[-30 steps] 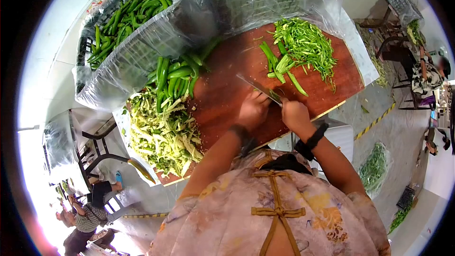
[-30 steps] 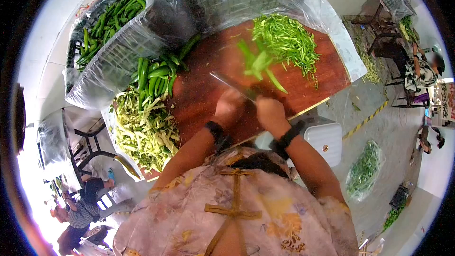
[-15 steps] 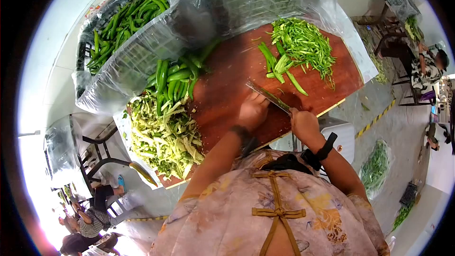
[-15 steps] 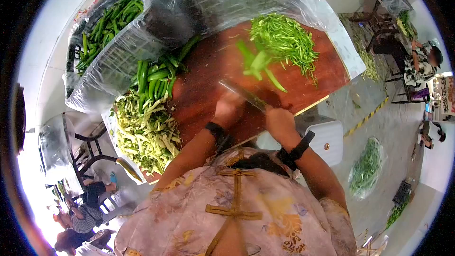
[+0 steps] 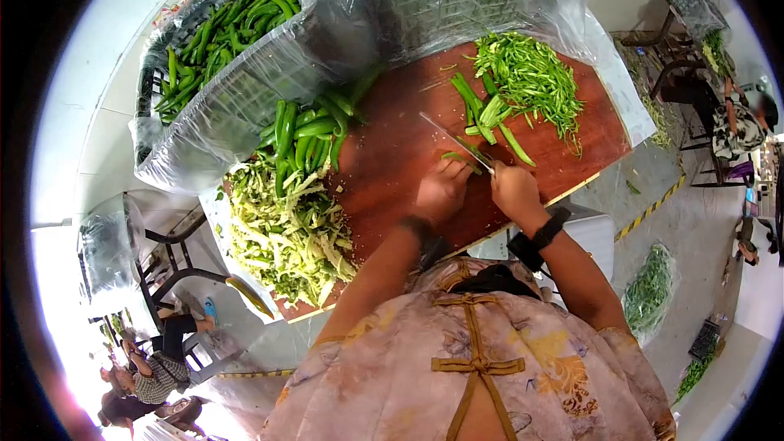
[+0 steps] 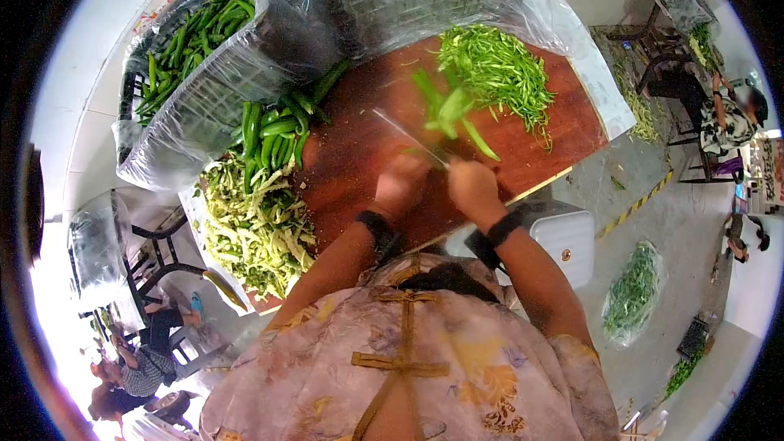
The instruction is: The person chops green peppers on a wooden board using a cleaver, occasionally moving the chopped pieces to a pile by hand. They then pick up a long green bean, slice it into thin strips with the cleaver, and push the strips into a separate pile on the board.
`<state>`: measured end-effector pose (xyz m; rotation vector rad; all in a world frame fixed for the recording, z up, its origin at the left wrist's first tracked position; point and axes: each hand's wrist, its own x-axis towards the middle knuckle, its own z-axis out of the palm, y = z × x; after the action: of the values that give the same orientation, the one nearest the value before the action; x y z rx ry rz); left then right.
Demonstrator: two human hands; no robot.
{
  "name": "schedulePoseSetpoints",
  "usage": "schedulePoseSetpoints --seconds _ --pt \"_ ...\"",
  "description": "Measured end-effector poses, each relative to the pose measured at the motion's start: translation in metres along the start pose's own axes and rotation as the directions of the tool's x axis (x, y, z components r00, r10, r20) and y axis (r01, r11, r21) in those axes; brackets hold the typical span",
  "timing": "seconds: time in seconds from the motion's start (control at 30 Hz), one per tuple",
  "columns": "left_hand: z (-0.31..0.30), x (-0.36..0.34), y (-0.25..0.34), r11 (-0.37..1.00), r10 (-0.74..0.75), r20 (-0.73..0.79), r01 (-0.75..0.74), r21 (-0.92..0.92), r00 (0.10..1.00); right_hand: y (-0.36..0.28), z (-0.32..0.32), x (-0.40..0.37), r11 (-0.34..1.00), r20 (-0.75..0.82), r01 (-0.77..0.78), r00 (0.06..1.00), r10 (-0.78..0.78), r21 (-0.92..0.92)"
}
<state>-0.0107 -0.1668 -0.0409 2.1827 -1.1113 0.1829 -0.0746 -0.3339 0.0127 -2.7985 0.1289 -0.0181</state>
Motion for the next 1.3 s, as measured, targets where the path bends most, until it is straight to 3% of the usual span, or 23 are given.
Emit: schedulePoseSetpoints --seconds 0.13,0.2,0.43,0.63,0.7,0.83,0.9,1.03,1.1,1.3 --pt "0.000 -0.002 0.002 0.999 -0.015 0.001 0.015 0.029 1.000 0.004 -0.009 -0.036 0.999 0.055 0.002 0.998 -0.001 -0.033" --pt "0.001 -0.003 -0.001 0.999 0.012 0.031 -0.014 0.049 0.999 -0.001 -0.021 -0.043 0.996 0.163 -0.057 0.984 0.068 -0.074" --pt "-0.003 -0.001 -0.002 0.998 0.061 -0.021 -0.061 -0.006 0.998 -0.001 -0.025 -0.045 0.993 0.210 -0.054 0.975 0.076 -0.109" --pt "-0.010 0.002 0.009 0.997 -0.038 -0.060 0.034 -0.072 0.997 0.001 0.009 -0.009 0.999 0.086 0.040 0.996 -0.038 -0.022" --pt "-0.006 0.006 0.002 0.961 -0.087 0.015 0.088 -0.260 0.996 -0.006 0.010 0.007 0.998 -0.006 0.064 0.998 -0.064 -0.001" --pt "-0.006 0.002 0.005 0.997 0.007 -0.029 -0.009 -0.071 1.000 0.010 0.006 0.000 0.996 -0.056 0.080 0.995 -0.081 -0.028" --pt "-0.012 0.003 0.008 0.988 0.041 0.023 -0.043 0.150 0.999 0.008 -0.007 -0.022 0.998 0.049 0.023 0.999 -0.020 -0.062" --pt "-0.011 0.005 0.005 0.989 0.084 -0.038 -0.079 0.122 0.996 0.004 -0.021 -0.045 0.992 0.197 -0.064 0.977 0.086 -0.113" --pt "-0.011 0.002 0.004 0.988 0.029 0.098 -0.043 0.145 0.995 0.001 -0.027 -0.048 0.991 0.205 -0.084 0.973 0.104 -0.104" --pt "-0.009 -0.001 -0.001 0.992 0.060 0.056 -0.066 0.111 0.997 0.001 -0.028 -0.048 0.995 0.183 -0.043 0.981 0.059 -0.089"
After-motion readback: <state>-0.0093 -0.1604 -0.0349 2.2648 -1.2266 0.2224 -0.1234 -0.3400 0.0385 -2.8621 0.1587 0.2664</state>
